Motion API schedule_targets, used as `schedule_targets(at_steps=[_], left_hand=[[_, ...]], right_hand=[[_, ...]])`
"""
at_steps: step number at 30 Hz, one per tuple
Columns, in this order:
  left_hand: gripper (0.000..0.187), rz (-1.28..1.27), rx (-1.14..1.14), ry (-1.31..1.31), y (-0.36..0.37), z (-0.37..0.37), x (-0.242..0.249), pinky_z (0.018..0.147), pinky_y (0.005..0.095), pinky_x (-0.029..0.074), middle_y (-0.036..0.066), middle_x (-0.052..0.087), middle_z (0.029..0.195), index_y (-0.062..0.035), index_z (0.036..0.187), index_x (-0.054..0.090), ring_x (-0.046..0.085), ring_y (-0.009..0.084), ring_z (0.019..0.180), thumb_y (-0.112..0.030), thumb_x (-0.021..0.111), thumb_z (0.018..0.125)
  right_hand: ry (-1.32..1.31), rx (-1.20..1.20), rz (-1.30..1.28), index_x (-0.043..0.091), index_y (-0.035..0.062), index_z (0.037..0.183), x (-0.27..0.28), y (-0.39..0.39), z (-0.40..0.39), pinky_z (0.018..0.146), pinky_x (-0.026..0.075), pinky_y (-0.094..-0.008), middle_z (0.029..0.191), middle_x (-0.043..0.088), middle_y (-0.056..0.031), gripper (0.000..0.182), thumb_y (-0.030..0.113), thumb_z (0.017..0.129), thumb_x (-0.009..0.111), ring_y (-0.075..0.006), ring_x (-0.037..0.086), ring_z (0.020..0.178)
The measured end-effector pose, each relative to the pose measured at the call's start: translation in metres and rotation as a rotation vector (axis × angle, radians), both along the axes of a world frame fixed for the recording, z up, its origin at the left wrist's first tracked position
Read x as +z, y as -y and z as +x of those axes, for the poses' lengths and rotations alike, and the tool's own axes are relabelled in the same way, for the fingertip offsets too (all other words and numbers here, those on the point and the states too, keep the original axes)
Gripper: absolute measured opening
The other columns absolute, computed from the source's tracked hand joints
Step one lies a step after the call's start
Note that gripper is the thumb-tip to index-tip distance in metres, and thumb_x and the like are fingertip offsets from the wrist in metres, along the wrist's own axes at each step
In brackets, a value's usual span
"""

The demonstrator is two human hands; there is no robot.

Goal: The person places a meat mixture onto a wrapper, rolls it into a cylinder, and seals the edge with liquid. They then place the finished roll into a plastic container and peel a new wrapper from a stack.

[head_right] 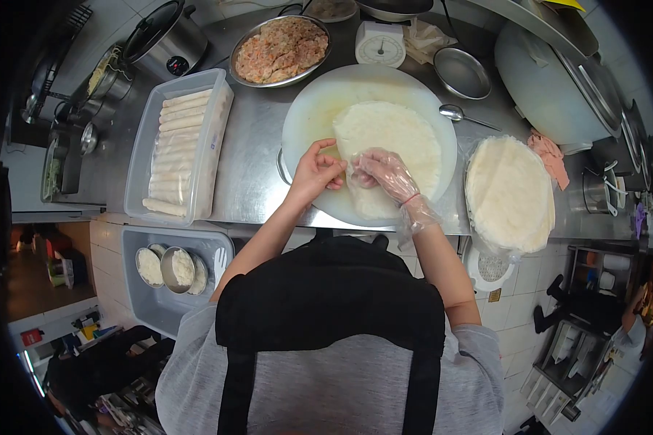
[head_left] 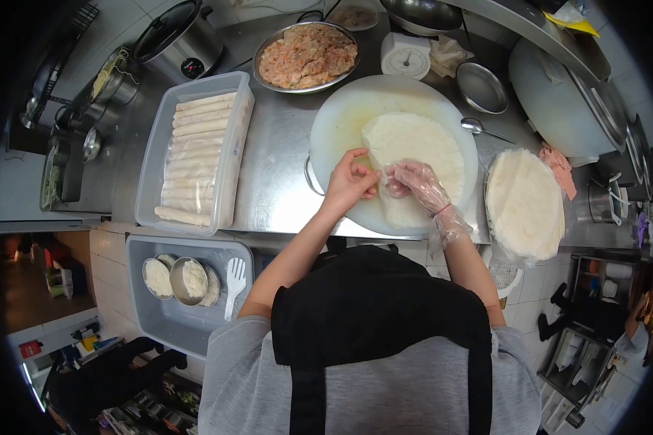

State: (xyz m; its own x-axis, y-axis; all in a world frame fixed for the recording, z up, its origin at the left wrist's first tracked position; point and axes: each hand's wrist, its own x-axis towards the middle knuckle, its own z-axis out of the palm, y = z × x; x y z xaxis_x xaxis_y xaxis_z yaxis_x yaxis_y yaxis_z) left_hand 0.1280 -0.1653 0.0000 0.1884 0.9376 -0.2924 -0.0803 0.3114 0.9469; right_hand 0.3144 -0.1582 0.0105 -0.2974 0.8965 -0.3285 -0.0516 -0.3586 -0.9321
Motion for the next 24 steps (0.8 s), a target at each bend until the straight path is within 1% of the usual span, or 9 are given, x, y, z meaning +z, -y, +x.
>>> schedule_targets(at_steps=[7,9,12,14,16,17,21,23,24], left_hand=[[0.054,0.073,-0.075,0.022,0.003,0.0,-0.008,0.053,0.0217,0.049,0.006,0.056,0.081,-0.004,0.129,0.04,0.058,0.0098,0.06,-0.008,0.066,0.082],[0.052,0.074,-0.078,0.038,0.007,0.002,-0.009,0.053,0.0219,0.049,0.006,0.056,0.081,-0.0038,0.128,0.041,0.058,0.0098,0.059,-0.007,0.065,0.082],[0.045,0.053,-0.051,0.045,0.004,-0.001,-0.011,0.054,0.0225,0.05,0.005,0.057,0.084,-0.0037,0.125,0.044,0.058,0.0102,0.062,-0.006,0.062,0.084],[0.041,0.029,-0.022,0.036,-0.002,-0.004,-0.015,0.054,0.023,0.05,0.005,0.057,0.086,-0.0037,0.123,0.045,0.059,0.0106,0.065,-0.007,0.06,0.085],[0.036,-0.006,0.12,0.103,-0.016,-0.009,-0.018,0.056,0.0239,0.051,0.006,0.058,0.092,-0.0039,0.122,0.046,0.06,0.0121,0.072,-0.011,0.056,0.088],[0.033,-0.01,0.106,0.118,-0.024,-0.012,-0.018,0.058,0.0245,0.052,0.008,0.059,0.1,-0.0039,0.12,0.048,0.061,0.0134,0.079,-0.015,0.054,0.089],[0.027,-0.061,0.082,0.16,-0.047,-0.014,-0.007,0.06,0.0248,0.053,0.007,0.061,0.098,-0.0031,0.113,0.054,0.062,0.0134,0.078,-0.016,0.055,0.089],[0.02,-0.082,0.016,0.043,-0.053,-0.012,-0.002,0.059,0.0231,0.052,0.004,0.063,0.087,-0.0045,0.104,0.059,0.061,0.0107,0.072,-0.019,0.054,0.09],[0.02,-0.082,0.009,0.043,-0.056,-0.011,-0.004,0.059,0.0231,0.052,0.004,0.063,0.087,-0.0045,0.104,0.059,0.061,0.0107,0.072,-0.019,0.054,0.09]], right_hand=[[0.035,-0.041,0.032,0.057,-0.0012,0.105,-0.007,-0.016,-0.016,0.059,0.048,-0.0233,0.08,0.059,-0.0043,0.027,0.013,0.083,0.062,-0.0099,0.056,0.068],[0.112,-0.064,0.224,0.055,-0.0013,0.109,-0.017,-0.021,-0.02,0.061,0.048,-0.0249,0.083,0.06,-0.0053,0.033,0.009,0.079,0.064,-0.0113,0.057,0.073],[0.154,-0.038,0.202,0.056,-0.0015,0.108,-0.022,-0.024,-0.019,0.064,0.048,-0.0255,0.087,0.061,-0.0061,0.035,0.004,0.074,0.064,-0.0121,0.058,0.075],[0.19,-0.033,0.223,0.056,-0.0019,0.107,-0.01,-0.019,-0.024,0.065,0.048,-0.0253,0.087,0.061,-0.0059,0.034,0.003,0.074,0.063,-0.0113,0.057,0.075],[0.225,-0.027,0.242,0.057,-0.0023,0.106,-0.006,-0.013,-0.028,0.066,0.048,-0.0252,0.087,0.061,-0.0058,0.034,0.002,0.073,0.062,-0.0105,0.057,0.075],[0.23,-0.027,0.257,0.057,-0.0024,0.105,-0.006,-0.01,-0.03,0.066,0.047,-0.0245,0.087,0.06,-0.0051,0.033,0.002,0.073,0.063,-0.0098,0.056,0.074],[0.219,-0.013,0.273,0.057,-0.0031,0.107,-0.012,-0.003,-0.036,0.067,0.047,-0.0231,0.087,0.059,-0.0038,0.034,0.001,0.074,0.063,-0.0089,0.055,0.074],[0.227,-0.016,0.287,0.057,-0.0032,0.107,-0.017,-0.002,-0.036,0.066,0.046,-0.0228,0.087,0.058,-0.0033,0.034,0.001,0.074,0.063,-0.0083,0.054,0.073],[0.235,-0.016,0.302,0.057,-0.0032,0.107,-0.019,-0.001,-0.036,0.065,0.046,-0.0224,0.086,0.058,-0.0027,0.033,0.001,0.074,0.063,-0.0077,0.053,0.073]])
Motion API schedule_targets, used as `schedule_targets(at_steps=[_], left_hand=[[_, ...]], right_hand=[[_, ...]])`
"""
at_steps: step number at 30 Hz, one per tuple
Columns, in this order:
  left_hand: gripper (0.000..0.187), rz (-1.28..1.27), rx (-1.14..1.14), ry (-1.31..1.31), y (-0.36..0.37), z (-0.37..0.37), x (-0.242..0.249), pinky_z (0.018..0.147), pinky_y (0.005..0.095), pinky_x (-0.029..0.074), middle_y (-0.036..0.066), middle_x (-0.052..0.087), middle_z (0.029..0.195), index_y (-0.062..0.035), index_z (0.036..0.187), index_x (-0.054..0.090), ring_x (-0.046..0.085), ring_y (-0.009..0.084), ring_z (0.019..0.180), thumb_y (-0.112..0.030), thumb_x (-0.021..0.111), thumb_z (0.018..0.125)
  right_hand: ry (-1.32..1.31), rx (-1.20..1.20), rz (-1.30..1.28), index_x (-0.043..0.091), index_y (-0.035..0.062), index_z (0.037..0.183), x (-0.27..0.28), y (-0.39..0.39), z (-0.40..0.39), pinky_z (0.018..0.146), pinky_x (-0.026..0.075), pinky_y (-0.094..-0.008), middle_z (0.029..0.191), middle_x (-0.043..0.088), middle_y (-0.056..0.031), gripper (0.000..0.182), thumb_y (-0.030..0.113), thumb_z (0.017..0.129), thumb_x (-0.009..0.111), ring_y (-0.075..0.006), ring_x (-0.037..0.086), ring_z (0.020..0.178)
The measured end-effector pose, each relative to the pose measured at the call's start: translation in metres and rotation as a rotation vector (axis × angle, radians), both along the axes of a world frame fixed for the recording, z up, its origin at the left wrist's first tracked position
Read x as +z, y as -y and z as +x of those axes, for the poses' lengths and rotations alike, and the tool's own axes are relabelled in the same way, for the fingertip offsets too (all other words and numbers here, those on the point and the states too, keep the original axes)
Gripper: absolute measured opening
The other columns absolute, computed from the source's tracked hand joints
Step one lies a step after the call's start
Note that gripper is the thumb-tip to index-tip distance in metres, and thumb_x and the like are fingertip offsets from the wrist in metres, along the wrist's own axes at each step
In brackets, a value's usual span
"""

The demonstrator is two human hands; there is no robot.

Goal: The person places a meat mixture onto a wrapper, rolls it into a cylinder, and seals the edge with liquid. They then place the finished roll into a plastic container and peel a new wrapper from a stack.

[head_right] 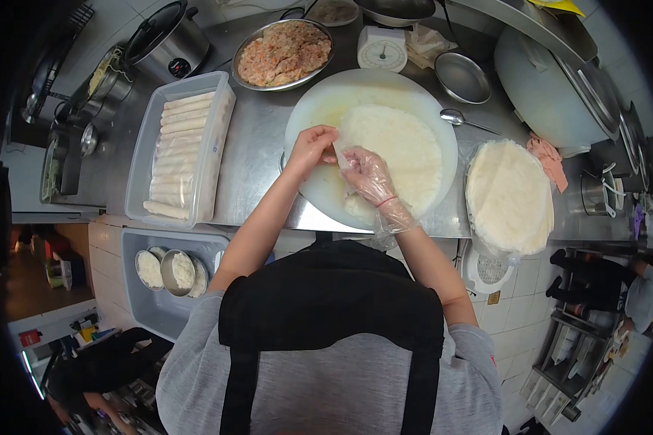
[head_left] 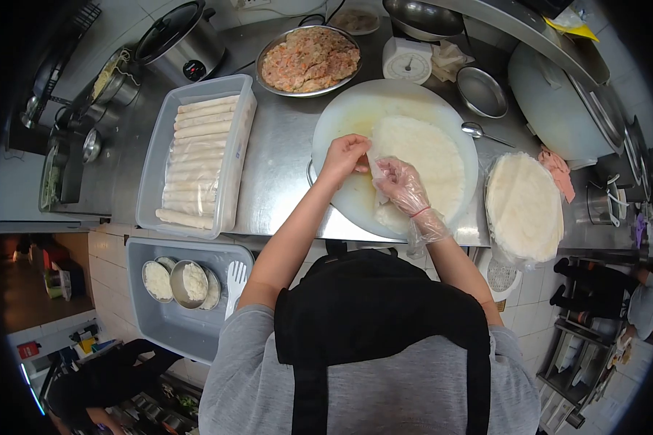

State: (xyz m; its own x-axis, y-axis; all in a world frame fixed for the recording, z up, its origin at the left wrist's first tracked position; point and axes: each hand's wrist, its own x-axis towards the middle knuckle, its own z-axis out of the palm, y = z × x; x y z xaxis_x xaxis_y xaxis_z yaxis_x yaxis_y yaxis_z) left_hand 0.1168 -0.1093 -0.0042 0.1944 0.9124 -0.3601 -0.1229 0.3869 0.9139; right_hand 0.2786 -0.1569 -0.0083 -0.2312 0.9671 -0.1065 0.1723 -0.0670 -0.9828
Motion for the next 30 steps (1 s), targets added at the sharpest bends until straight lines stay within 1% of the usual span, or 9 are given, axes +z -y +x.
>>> schedule_targets(at_steps=[2,7,10,12,15,18,21,25,30], left_hand=[[0.015,0.005,0.013,-0.02,-0.004,0.002,-0.005,0.055,0.0215,0.051,0.002,0.062,0.076,-0.004,0.096,0.061,0.06,0.0094,0.063,-0.016,0.057,0.089],[0.012,0.02,-0.011,0.032,-0.003,0.001,-0.007,0.054,0.0202,0.051,0.002,0.062,0.074,-0.0028,0.092,0.061,0.059,0.0081,0.06,-0.013,0.058,0.088],[0.011,0.042,-0.028,0.07,0.002,0.005,0.0,0.054,0.0207,0.051,0.004,0.063,0.074,-0.0014,0.092,0.06,0.059,0.0088,0.061,-0.011,0.058,0.088],[0.01,0.039,-0.032,0.094,0.009,0.008,0.0,0.054,0.0212,0.051,0.005,0.063,0.074,-0.0004,0.091,0.06,0.06,0.0096,0.061,-0.009,0.058,0.088],[0.009,0.046,-0.108,0.113,0.02,0.021,0.0,0.057,0.0212,0.053,0.005,0.063,0.074,-0.0004,0.091,0.059,0.06,0.0096,0.062,-0.009,0.057,0.089],[0.009,-0.005,-0.096,0.185,0.027,0.031,0.002,0.057,0.0216,0.053,0.007,0.063,0.077,0.0012,0.092,0.058,0.06,0.0101,0.063,-0.007,0.058,0.088],[0.009,-0.005,-0.078,0.216,0.029,0.035,0.003,0.059,0.0216,0.053,0.006,0.062,0.079,0.0011,0.093,0.058,0.06,0.0094,0.066,-0.007,0.058,0.088],[0.008,0.022,-0.136,0.192,0.027,0.03,-0.001,0.06,0.0213,0.053,0.005,0.062,0.08,0.0008,0.092,0.058,0.059,0.0088,0.069,-0.006,0.057,0.088],[0.006,0.115,-0.211,0.045,0.023,0.028,-0.011,0.062,0.02,0.052,0.005,0.062,0.082,-0.0001,0.088,0.059,0.06,0.0087,0.071,-0.005,0.056,0.088]], right_hand=[[0.001,-0.005,-0.004,0.057,-0.0032,0.107,0.004,0.002,0.002,0.065,0.046,-0.0223,0.086,0.057,-0.0022,0.033,0.0,0.074,0.063,-0.0074,0.052,0.072],[0.018,0.013,0.059,0.058,-0.0017,0.103,-0.002,0.005,0.01,0.062,0.045,-0.0219,0.085,0.057,-0.001,0.027,0.005,0.078,0.064,-0.0064,0.051,0.07],[-0.108,0.003,-0.064,0.059,0.0007,0.1,-0.002,0.003,0.014,0.06,0.046,-0.0226,0.083,0.057,-0.0012,0.022,0.017,0.085,0.062,-0.0071,0.052,0.069],[-0.332,-0.237,-0.132,0.059,0.0004,0.093,0.002,0.001,0.014,0.058,0.049,-0.0241,0.079,0.06,-0.0041,0.021,0.02,0.087,0.057,-0.0089,0.056,0.067],[-0.331,-0.295,-0.177,0.058,0.001,0.093,0.013,-0.004,0.018,0.056,0.05,-0.0238,0.08,0.061,-0.0052,0.02,0.02,0.089,0.055,-0.0094,0.057,0.064],[-0.36,-0.277,-0.162,0.058,-0.0005,0.095,-0.005,-0.008,0.031,0.056,0.051,-0.024,0.081,0.062,-0.0073,0.022,0.021,0.087,0.057,-0.0107,0.059,0.065],[-0.261,-0.256,-0.213,0.058,-0.002,0.094,0.018,0.0,0.029,0.055,0.052,-0.0248,0.081,0.062,-0.0092,0.021,0.017,0.084,0.061,-0.0123,0.061,0.067],[-0.331,-0.256,-0.176,0.058,-0.0016,0.096,0.019,0.006,0.029,0.053,0.05,-0.0239,0.078,0.061,-0.007,0.022,0.014,0.081,0.065,-0.0117,0.06,0.064],[-0.047,-0.219,-0.113,0.059,-0.0033,0.092,-0.01,-0.003,0.039,0.049,0.049,-0.0254,0.073,0.061,-0.0085,0.019,0.004,0.075,0.065,-0.012,0.059,0.061]])
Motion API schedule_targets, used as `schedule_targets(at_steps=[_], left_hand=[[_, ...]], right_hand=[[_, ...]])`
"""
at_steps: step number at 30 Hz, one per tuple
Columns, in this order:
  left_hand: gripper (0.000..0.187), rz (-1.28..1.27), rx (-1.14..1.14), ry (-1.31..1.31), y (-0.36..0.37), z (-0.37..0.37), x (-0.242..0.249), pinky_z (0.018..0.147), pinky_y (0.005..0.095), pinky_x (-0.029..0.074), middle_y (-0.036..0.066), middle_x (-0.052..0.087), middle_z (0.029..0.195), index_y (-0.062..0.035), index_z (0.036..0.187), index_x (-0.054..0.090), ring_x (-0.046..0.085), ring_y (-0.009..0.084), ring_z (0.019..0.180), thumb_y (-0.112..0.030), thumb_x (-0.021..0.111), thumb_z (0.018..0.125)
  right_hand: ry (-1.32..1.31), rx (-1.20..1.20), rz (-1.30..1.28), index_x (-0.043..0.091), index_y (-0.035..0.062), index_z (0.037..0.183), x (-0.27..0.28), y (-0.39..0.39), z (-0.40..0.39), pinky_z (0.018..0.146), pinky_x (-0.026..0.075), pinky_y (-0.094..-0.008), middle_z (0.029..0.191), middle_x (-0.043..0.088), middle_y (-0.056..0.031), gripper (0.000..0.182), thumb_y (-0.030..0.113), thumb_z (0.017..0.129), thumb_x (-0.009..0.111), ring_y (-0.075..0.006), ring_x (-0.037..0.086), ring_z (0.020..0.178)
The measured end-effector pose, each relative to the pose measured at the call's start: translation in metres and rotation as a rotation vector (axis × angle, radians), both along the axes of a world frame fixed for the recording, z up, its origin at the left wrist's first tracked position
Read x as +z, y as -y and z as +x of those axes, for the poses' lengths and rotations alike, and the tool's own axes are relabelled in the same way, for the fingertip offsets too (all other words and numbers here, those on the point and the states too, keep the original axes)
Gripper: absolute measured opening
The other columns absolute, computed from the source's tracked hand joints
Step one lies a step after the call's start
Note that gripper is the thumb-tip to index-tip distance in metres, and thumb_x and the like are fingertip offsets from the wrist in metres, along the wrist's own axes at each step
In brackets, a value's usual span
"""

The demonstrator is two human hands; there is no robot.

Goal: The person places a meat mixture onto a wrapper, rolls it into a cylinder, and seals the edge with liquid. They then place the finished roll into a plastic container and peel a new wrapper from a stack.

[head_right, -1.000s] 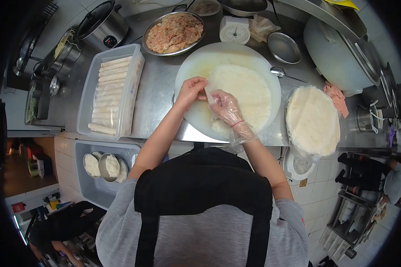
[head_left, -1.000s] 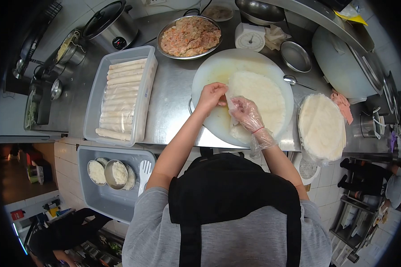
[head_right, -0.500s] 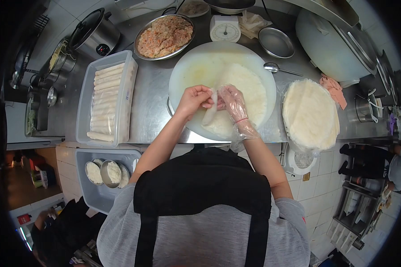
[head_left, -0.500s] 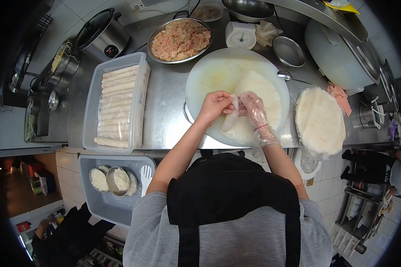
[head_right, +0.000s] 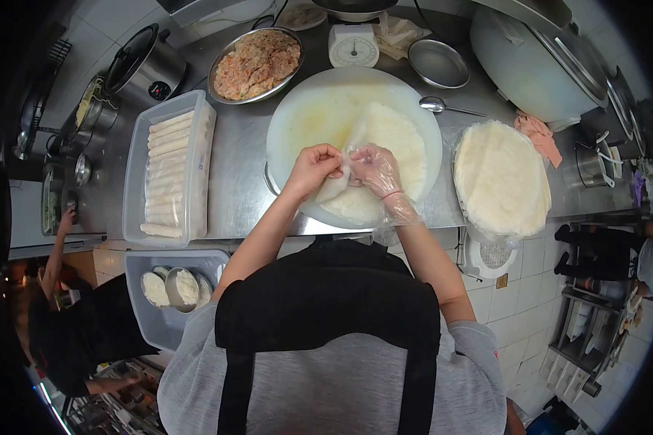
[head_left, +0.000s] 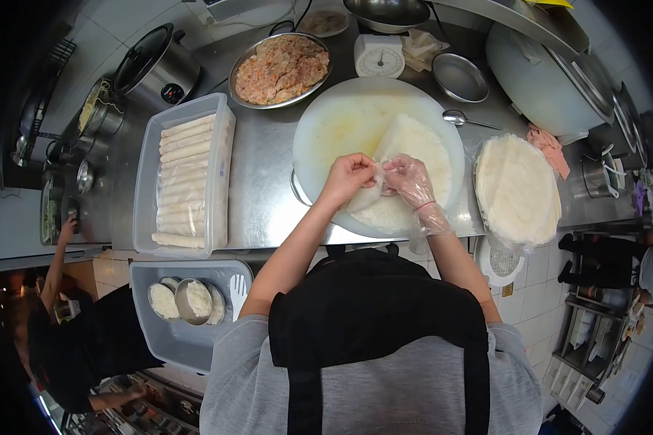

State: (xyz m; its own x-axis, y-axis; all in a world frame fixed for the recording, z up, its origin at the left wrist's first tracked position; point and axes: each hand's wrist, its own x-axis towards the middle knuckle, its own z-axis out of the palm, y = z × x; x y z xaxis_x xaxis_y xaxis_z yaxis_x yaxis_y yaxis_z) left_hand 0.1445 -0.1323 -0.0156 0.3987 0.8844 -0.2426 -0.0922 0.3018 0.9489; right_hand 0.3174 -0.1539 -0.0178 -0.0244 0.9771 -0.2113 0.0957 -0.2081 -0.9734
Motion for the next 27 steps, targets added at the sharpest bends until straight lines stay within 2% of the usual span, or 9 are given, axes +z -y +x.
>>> schedule_targets(at_steps=[6,10,12,13,15,19,21,24,27], left_hand=[[0.005,-0.13,0.059,0.05,-0.002,-0.003,-0.009,0.061,0.0212,0.051,0.005,0.061,0.079,-0.0004,0.087,0.059,0.058,0.0082,0.063,-0.004,0.056,0.086],[0.004,-0.131,0.079,0.068,0.001,0.0,-0.002,0.058,0.0206,0.049,0.003,0.06,0.075,-0.0005,0.087,0.059,0.055,0.0074,0.059,-0.004,0.057,0.085],[0.004,0.021,0.012,-0.031,0.002,0.0,0.003,0.057,0.0197,0.047,0.001,0.06,0.072,-0.0007,0.085,0.059,0.055,0.0064,0.06,-0.004,0.057,0.085],[0.004,0.023,0.014,-0.031,0.001,-0.001,0.004,0.057,0.0197,0.047,0.001,0.06,0.072,-0.0007,0.085,0.059,0.055,0.0064,0.06,-0.004,0.057,0.085],[0.006,0.257,-0.001,-0.224,-0.001,-0.001,0.004,0.056,0.0205,0.047,0.003,0.062,0.071,0.0018,0.082,0.06,0.058,0.0071,0.062,-0.004,0.057,0.081],[0.005,0.346,0.007,-0.312,-0.001,-0.004,0.02,0.059,0.0196,0.047,0.0,0.061,0.072,-0.0008,0.083,0.06,0.057,0.0055,0.064,-0.004,0.057,0.084],[0.005,0.206,0.031,-0.136,-0.004,-0.005,0.022,0.059,0.0201,0.047,0.001,0.061,0.072,-0.0003,0.082,0.059,0.058,0.0058,0.065,-0.004,0.056,0.084],[0.005,0.162,0.024,-0.073,-0.004,-0.006,0.026,0.06,0.0204,0.047,0.001,0.061,0.073,0.0,0.082,0.058,0.058,0.006,0.066,-0.003,0.054,0.084],[0.005,0.221,-0.027,-0.09,-0.003,-0.007,0.033,0.06,0.0205,0.047,0.002,0.061,0.074,-0.0003,0.083,0.058,0.058,0.006,0.066,-0.003,0.053,0.084]], right_hand=[[-0.187,-0.053,-0.077,0.059,-0.0026,0.084,0.003,-0.001,-0.003,0.05,0.049,-0.0255,0.07,0.061,-0.0057,0.015,0.005,0.073,0.066,-0.0126,0.059,0.061],[-0.122,-0.084,-0.025,0.059,-0.0028,0.079,0.01,0.001,-0.011,0.052,0.05,-0.0281,0.068,0.061,-0.0071,0.013,0.008,0.074,0.066,-0.015,0.061,0.062],[0.275,-0.011,0.237,0.059,-0.0031,0.078,0.002,0.001,-0.01,0.054,0.05,-0.0318,0.069,0.062,-0.0093,0.014,0.01,0.076,0.065,-0.0155,0.062,0.064],[0.275,-0.01,0.238,0.059,-0.0031,0.078,0.006,0.002,-0.012,0.054,0.05,-0.0318,0.069,0.062,-0.0093,0.014,0.01,0.076,0.065,-0.0155,0.062,0.064],[0.57,0.004,0.566,0.06,-0.0027,0.079,0.017,0.006,-0.016,0.056,0.049,-0.0321,0.07,0.064,-0.0103,0.014,0.011,0.079,0.063,-0.0141,0.062,0.064],[0.508,-0.037,0.625,0.063,-0.0014,0.083,0.015,0.004,-0.016,0.056,0.049,-0.03,0.072,0.064,-0.0083,0.012,0.01,0.081,0.062,-0.0129,0.062,0.065],[0.224,-0.054,0.364,0.064,-0.0018,0.085,0.016,0.003,-0.014,0.057,0.048,-0.0281,0.072,0.064,-0.008,0.012,0.009,0.081,0.062,-0.0125,0.06,0.063],[0.075,-0.093,0.359,0.064,-0.0018,0.088,0.013,0.003,-0.015,0.056,0.048,-0.0267,0.072,0.064,-0.0074,0.013,0.01,0.082,0.062,-0.0112,0.057,0.061],[0.187,-0.065,0.442,0.063,-0.0021,0.086,0.036,0.009,-0.022,0.055,0.046,-0.0261,0.071,0.063,-0.0072,0.013,0.01,0.083,0.062,-0.0102,0.055,0.059]])
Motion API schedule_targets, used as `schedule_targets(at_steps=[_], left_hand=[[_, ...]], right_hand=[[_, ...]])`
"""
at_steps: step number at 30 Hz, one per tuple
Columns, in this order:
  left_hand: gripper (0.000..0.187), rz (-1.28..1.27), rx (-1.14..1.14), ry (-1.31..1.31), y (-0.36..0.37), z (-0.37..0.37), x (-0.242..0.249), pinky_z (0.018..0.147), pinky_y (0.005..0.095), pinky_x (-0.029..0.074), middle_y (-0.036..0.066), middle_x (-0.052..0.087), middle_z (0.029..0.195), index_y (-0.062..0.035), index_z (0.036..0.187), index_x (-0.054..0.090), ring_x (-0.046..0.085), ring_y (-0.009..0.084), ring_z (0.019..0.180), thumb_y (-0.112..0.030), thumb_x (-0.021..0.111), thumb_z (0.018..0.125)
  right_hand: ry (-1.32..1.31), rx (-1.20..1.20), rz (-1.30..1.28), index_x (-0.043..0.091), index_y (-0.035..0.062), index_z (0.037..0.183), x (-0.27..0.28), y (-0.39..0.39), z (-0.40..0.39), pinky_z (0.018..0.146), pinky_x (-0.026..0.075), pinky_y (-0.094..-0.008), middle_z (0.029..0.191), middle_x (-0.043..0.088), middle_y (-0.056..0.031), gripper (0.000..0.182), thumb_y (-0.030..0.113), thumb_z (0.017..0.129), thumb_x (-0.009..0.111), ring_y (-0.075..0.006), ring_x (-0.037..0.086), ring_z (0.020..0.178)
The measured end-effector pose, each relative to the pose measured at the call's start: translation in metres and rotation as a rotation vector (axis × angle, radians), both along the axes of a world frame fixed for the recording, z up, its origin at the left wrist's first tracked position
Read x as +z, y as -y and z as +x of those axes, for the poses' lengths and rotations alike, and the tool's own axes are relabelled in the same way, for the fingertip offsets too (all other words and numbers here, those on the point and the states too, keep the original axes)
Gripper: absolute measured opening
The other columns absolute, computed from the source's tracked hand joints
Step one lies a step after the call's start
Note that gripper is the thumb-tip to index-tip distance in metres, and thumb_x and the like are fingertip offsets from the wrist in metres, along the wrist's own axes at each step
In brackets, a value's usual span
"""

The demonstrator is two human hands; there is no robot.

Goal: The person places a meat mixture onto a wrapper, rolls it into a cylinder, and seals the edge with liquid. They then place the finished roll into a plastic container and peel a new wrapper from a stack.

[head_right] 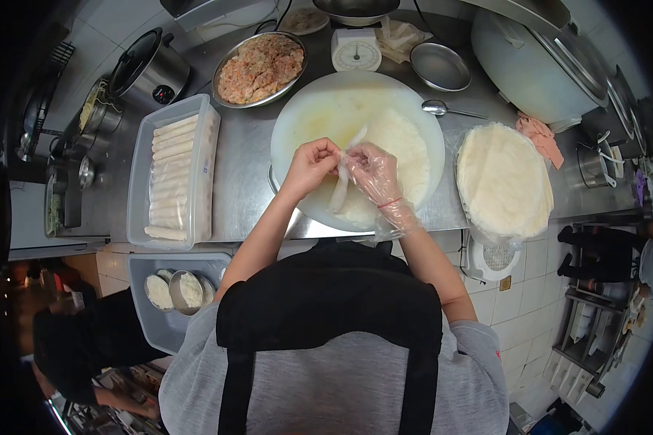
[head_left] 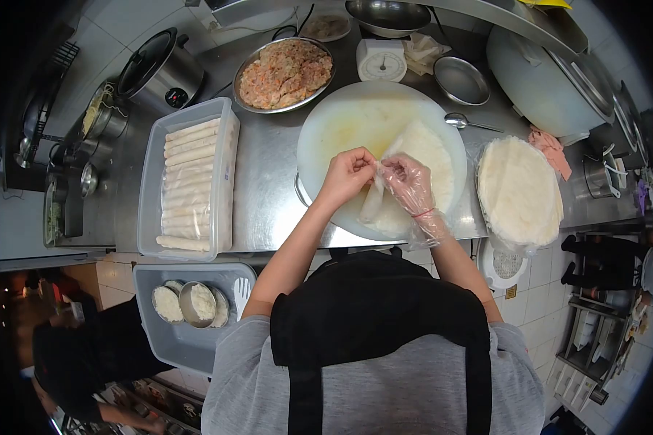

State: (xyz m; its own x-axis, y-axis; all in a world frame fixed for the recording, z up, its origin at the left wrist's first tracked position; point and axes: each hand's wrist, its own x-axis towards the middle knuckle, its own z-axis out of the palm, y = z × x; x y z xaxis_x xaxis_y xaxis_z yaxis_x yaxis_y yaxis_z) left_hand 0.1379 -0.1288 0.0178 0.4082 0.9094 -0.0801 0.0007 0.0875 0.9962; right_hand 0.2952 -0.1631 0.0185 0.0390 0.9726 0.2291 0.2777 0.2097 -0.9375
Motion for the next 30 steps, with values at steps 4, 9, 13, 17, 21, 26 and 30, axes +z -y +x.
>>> schedule_targets(at_steps=[4,9,13,17,21,26,30], left_hand=[[0.003,0.041,0.013,-0.006,-0.003,0.0,-0.003,0.058,0.0205,0.048,0.003,0.061,0.071,0.0012,0.082,0.057,0.058,0.0069,0.063,0.0,0.054,0.082],[0.005,-0.052,0.072,0.146,0.004,0.003,-0.003,0.056,0.0196,0.045,0.002,0.06,0.071,0.0002,0.084,0.056,0.056,0.0063,0.062,-0.004,0.054,0.085],[0.007,-0.172,0.103,0.217,0.004,0.003,-0.011,0.055,0.0195,0.043,0.002,0.059,0.071,-0.0014,0.083,0.056,0.055,0.0063,0.061,-0.008,0.055,0.086],[0.009,0.064,0.128,-0.098,0.0,0.011,-0.002,0.056,0.0196,0.042,-0.001,0.058,0.07,-0.0031,0.085,0.056,0.053,0.0053,0.063,-0.011,0.061,0.085],[0.012,-0.105,-0.026,-0.001,-0.016,0.009,-0.016,0.055,0.0188,0.043,-0.002,0.059,0.068,-0.003,0.089,0.058,0.054,0.0051,0.06,-0.013,0.064,0.086],[0.013,-0.13,-0.024,0.078,-0.01,0.013,-0.01,0.053,0.0179,0.043,-0.001,0.06,0.069,-0.0021,0.085,0.06,0.056,0.0052,0.059,-0.014,0.059,0.09],[0.019,-0.104,-0.088,-0.01,-0.006,0.015,-0.003,0.051,0.0231,0.047,0.003,0.062,0.069,0.0007,0.082,0.063,0.058,0.0089,0.056,-0.014,0.055,0.091]], right_hand=[[0.177,0.024,0.069,0.061,-0.0017,0.084,-0.007,-0.003,0.004,0.054,0.045,-0.0259,0.069,0.06,-0.0064,0.01,0.009,0.085,0.06,-0.0098,0.055,0.059],[-0.21,-0.01,-0.086,0.057,-0.0008,0.085,-0.029,-0.008,0.006,0.053,0.044,-0.0242,0.067,0.055,-0.0036,0.006,0.004,0.087,0.055,-0.0081,0.054,0.06],[-0.352,-0.028,-0.141,0.056,-0.0007,0.087,-0.019,-0.003,0.0,0.053,0.044,-0.0235,0.066,0.054,-0.0029,0.006,0.004,0.088,0.053,-0.0075,0.053,0.061],[-0.168,-0.042,0.002,0.055,-0.0003,0.088,-0.023,-0.002,-0.004,0.053,0.045,-0.0236,0.07,0.055,-0.0034,0.007,0.006,0.089,0.052,-0.0081,0.054,0.063],[-0.206,-0.06,-0.11,0.055,-0.0005,0.09,-0.023,-0.001,0.001,0.059,0.047,-0.0263,0.074,0.057,-0.0054,0.008,0.007,0.088,0.055,-0.0111,0.055,0.066],[-0.058,-0.104,-0.002,0.055,-0.0002,0.089,-0.01,0.004,0.001,0.062,0.048,-0.0278,0.073,0.057,-0.0064,0.007,0.006,0.085,0.057,-0.0128,0.055,0.065],[0.118,-0.124,0.064,0.055,-0.0003,0.087,-0.004,0.002,0.008,0.062,0.048,-0.028,0.073,0.056,-0.0051,0.006,0.003,0.084,0.058,-0.0097,0.054,0.065]])
